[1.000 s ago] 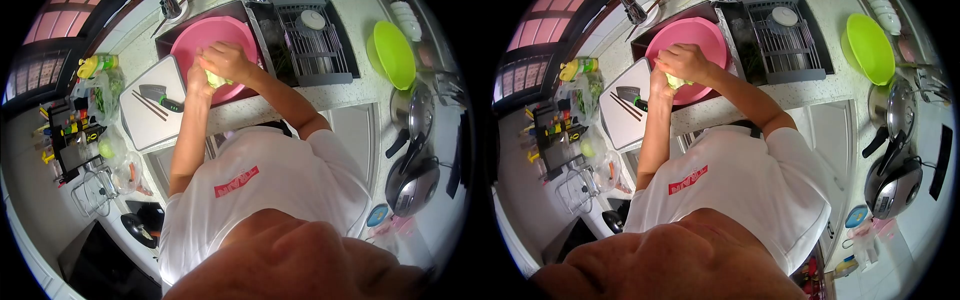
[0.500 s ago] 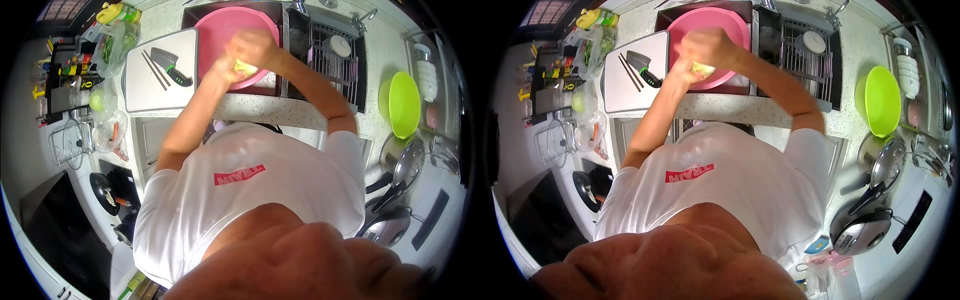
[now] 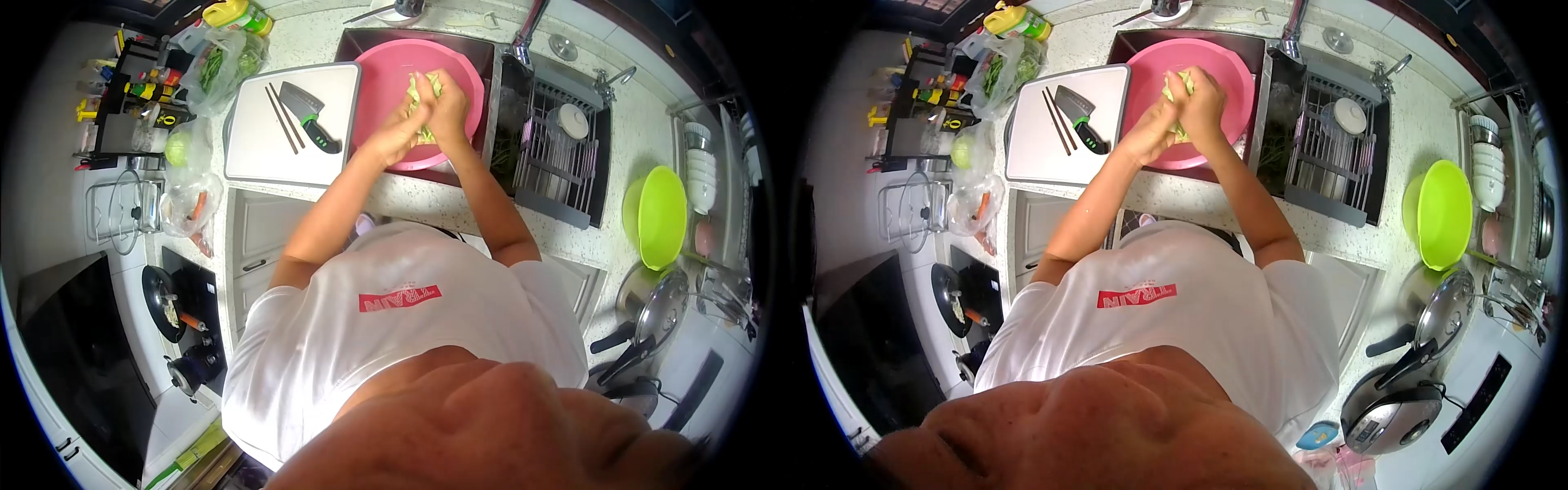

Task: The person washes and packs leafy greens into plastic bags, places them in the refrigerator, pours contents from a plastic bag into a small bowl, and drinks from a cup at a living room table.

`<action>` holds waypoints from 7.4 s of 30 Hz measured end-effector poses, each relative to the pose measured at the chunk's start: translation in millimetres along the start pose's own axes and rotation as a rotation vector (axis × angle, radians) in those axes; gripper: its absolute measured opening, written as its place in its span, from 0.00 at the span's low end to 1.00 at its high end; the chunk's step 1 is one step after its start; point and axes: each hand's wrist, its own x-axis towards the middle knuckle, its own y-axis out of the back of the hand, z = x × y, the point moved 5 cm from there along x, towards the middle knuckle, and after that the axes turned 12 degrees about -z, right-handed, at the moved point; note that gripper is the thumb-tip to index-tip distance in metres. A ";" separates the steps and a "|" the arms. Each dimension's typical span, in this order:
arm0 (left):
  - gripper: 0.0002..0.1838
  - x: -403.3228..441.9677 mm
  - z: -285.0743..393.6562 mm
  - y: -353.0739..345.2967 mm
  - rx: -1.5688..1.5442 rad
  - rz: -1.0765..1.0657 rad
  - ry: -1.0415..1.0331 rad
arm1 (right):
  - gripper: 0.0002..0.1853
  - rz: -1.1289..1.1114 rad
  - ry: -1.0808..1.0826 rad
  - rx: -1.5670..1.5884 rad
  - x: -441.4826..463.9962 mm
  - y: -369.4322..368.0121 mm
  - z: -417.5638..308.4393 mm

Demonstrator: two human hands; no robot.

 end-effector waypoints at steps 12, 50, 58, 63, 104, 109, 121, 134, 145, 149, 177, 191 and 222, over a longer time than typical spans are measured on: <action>0.17 -12.6 16.0 37.9 1.052 0.230 0.086 | 0.14 -0.738 -0.131 -0.004 2.4 -7.8 -8.0; 0.35 -22.9 -75.7 28.8 -0.111 0.280 0.243 | 0.10 0.014 -0.405 0.331 -51.6 29.2 51.4; 0.19 -64.4 -100.7 62.8 0.042 0.309 0.360 | 0.22 0.147 -0.718 -0.413 -80.4 104.0 224.6; 0.19 -93.4 -100.5 80.8 0.075 0.370 0.348 | 0.19 -0.291 -0.636 -0.741 -93.8 120.7 212.7; 0.13 -335.9 -40.7 202.6 -0.046 0.995 -0.134 | 0.17 -0.532 -0.077 -0.556 -6.0 -15.7 63.7; 0.11 -473.4 -5.9 281.4 0.095 1.420 -0.352 | 0.12 -0.874 0.116 -0.311 -44.6 -185.3 -44.2; 0.30 -596.2 94.3 415.4 0.621 1.921 -0.304 | 0.17 -1.125 0.221 -0.430 -152.1 -613.7 -116.2; 0.06 -616.7 214.2 332.4 0.185 1.352 -1.020 | 0.13 -1.537 -0.158 0.829 -109.2 -652.0 -258.6; 0.25 -623.9 174.5 307.5 0.841 1.750 -0.708 | 0.08 -1.538 -0.009 0.608 -100.8 -669.1 -307.1; 0.37 -582.2 105.3 332.2 1.074 1.955 -0.095 | 0.08 -1.451 0.619 0.715 -130.7 -639.8 -354.0; 0.11 -586.3 127.4 399.9 1.208 1.652 -0.241 | 0.33 -1.839 -0.343 0.814 -89.4 -584.5 -145.5; 0.27 -526.6 122.8 384.3 0.697 1.422 0.346 | 0.24 -1.648 0.508 0.691 -76.0 -570.0 -317.7; 0.06 -552.9 274.5 265.0 1.041 0.990 -0.387 | 0.14 -2.291 0.307 0.989 -83.4 -692.1 -252.6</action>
